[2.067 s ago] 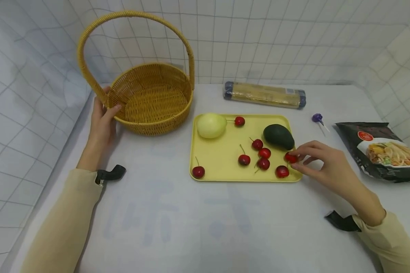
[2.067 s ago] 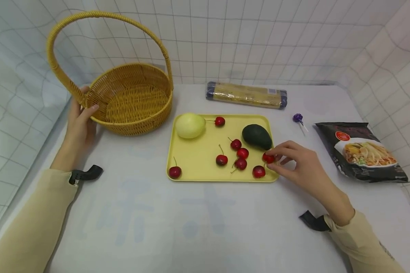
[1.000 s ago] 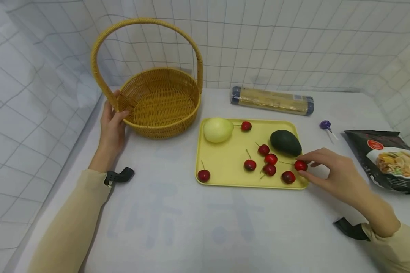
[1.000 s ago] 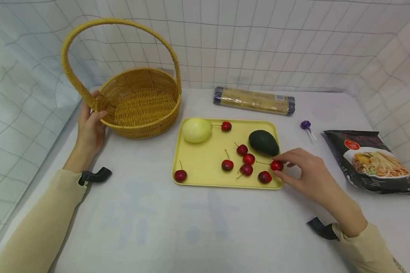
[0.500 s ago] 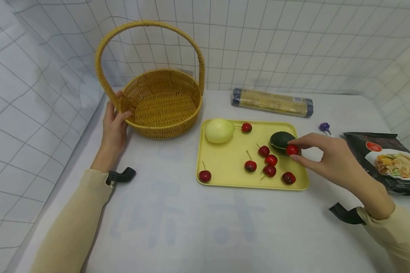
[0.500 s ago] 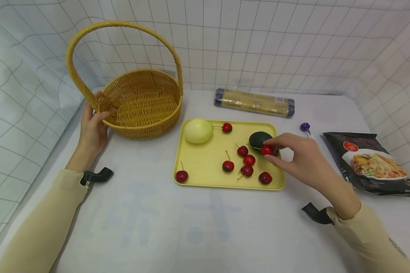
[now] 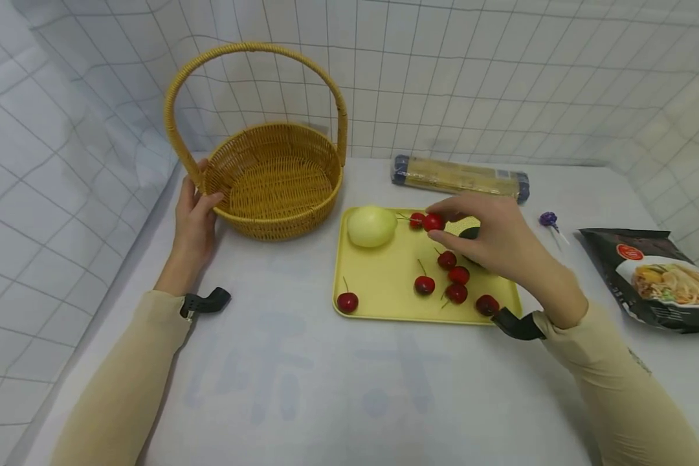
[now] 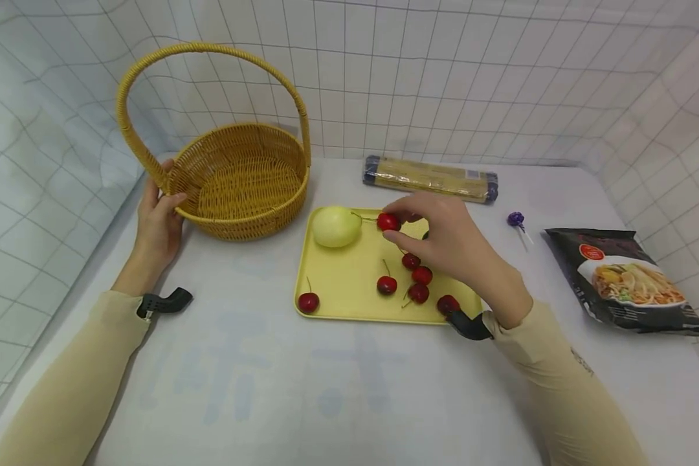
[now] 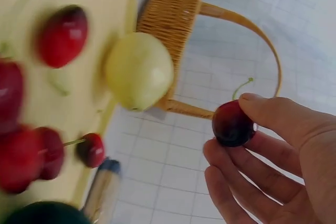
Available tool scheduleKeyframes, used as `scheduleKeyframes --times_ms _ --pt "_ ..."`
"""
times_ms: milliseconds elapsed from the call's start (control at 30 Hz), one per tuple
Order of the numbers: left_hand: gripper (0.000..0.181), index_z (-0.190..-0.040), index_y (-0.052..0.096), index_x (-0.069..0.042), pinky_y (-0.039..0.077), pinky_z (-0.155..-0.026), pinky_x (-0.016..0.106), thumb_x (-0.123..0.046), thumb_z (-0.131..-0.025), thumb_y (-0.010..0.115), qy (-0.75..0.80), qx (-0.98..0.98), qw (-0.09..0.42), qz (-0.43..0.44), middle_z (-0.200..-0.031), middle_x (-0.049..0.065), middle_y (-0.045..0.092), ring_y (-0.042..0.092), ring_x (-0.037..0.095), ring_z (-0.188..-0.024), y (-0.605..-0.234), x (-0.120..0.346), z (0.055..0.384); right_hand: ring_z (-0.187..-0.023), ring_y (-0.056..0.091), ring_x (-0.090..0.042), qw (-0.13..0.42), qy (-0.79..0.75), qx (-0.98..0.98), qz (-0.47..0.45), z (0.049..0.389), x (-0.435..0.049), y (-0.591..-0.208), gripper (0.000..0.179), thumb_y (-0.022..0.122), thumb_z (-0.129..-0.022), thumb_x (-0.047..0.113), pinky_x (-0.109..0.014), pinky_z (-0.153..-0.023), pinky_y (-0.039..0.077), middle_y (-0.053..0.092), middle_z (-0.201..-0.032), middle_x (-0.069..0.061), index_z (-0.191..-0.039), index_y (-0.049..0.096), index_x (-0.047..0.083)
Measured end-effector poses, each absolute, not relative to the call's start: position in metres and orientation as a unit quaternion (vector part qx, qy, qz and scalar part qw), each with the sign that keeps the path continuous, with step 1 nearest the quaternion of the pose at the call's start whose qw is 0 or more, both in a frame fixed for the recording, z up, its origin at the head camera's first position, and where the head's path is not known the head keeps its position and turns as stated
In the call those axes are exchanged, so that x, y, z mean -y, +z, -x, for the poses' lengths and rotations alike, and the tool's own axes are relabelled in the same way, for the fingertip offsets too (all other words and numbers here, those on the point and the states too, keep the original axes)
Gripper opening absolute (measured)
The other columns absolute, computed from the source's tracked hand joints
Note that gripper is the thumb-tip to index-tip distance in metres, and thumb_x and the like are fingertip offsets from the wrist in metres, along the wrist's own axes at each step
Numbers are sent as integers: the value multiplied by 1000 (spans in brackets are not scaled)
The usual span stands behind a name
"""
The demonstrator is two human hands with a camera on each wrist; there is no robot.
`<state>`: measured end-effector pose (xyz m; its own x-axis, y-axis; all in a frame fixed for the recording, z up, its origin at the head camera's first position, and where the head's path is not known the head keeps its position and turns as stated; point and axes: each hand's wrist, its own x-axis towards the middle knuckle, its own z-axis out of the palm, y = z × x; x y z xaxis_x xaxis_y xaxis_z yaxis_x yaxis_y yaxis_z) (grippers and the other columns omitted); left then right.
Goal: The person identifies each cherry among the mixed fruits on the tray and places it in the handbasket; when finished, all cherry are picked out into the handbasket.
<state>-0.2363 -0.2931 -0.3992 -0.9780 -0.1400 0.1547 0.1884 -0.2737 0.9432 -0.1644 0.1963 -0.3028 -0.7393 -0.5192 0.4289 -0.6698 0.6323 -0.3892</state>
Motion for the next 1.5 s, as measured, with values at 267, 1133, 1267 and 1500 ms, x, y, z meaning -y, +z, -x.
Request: scheduleKeyframes --times_ms 267,1133,1267,1500 --pt "65 -161 42 -24 33 -117 27 1 -102 53 -795 598 104 16 -170 4 33 37 26 -151 -400 290 236 -99 73 -14 97 338 880 -320 195 -155 -274 27 81 -94 26 -38 -93 59 79 -109 4 -118 78 14" --pt "64 -161 41 -24 31 -118 29 -3 -101 53 -782 614 101 27 -171 3 31 32 25 -155 -397 295 237 -97 72 -16 55 410 859 -302 237 -33 -320 27 77 -97 16 -27 -86 58 77 -111 -9 -119 74 2" --pt "64 -160 42 -24 30 -119 30 -3 -101 53 -785 611 100 29 -171 3 32 32 25 -155 -396 294 238 -105 72 -22 64 409 862 -294 236 -27 -323 43 78 -97 19 -32 -91 58 75 -119 -13 -134 67 1" --pt "64 -161 40 -25 27 -124 31 -5 -102 53 -783 613 100 27 -170 4 31 31 25 -156 -398 292 237 -108 72 -23 56 411 873 -258 241 -48 -309 36 74 -100 24 -30 -92 58 75 -122 -13 -128 71 1"
